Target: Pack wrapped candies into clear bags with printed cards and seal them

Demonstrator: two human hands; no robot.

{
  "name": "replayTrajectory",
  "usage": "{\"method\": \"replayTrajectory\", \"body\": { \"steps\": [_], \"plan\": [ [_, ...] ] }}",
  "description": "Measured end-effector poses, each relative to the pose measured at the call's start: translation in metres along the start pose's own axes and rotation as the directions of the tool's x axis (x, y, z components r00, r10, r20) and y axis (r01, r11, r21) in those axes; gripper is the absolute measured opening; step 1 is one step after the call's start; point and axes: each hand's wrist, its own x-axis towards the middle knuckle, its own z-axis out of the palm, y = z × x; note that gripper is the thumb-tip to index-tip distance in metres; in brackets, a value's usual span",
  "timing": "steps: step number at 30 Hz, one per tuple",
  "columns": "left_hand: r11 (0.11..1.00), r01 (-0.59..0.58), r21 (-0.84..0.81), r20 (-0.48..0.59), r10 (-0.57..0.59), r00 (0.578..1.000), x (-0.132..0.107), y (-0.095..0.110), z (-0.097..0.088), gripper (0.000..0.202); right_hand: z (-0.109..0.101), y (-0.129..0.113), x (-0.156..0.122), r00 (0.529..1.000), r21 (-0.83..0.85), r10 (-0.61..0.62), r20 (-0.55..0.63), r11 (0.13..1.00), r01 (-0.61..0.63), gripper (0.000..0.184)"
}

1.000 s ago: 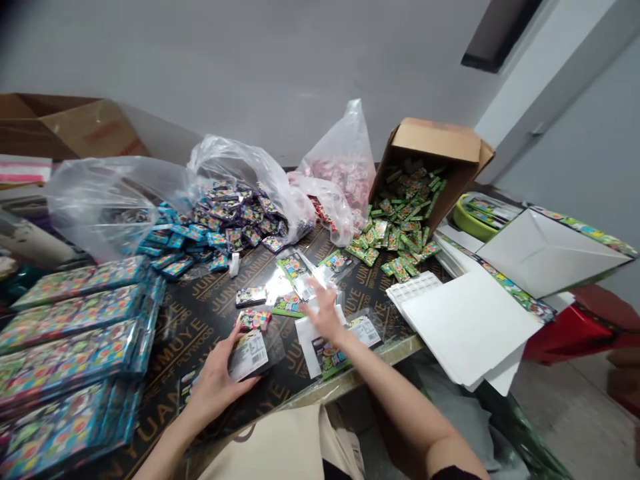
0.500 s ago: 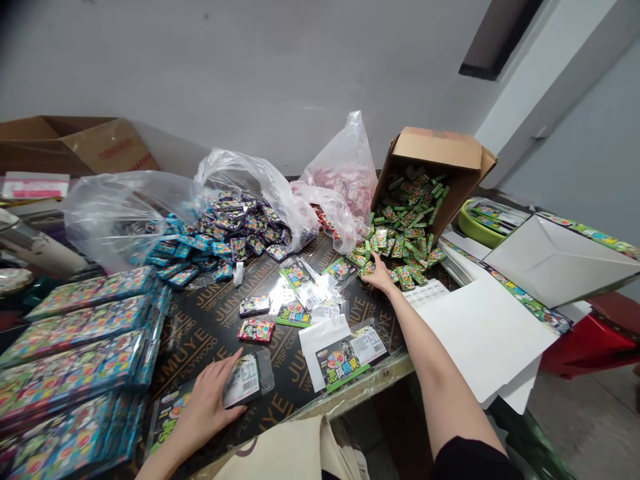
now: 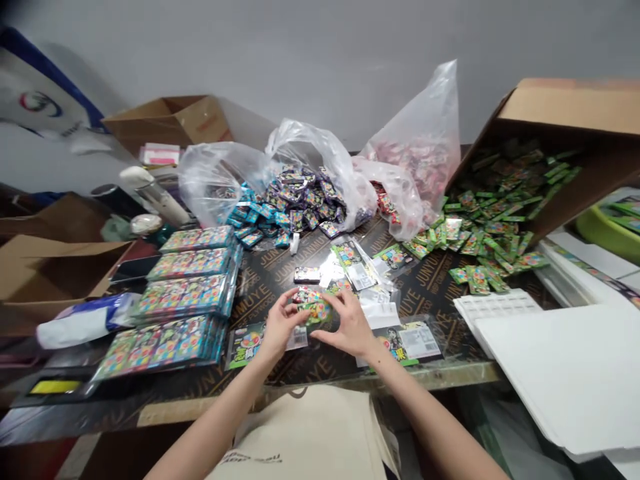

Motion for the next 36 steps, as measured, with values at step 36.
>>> {"method": "replayTrajectory", "body": {
  "steps": [36],
  "plan": [
    [0.479, -0.437, 0.761, 0.382, 0.215, 0.899, -0.022, 0.02, -0.056, 0.105, -0.025, 0.009, 0.035, 0.953, 0.238, -0.163, 0.254, 0.966, 0.102, 0.095]
  ]
}}
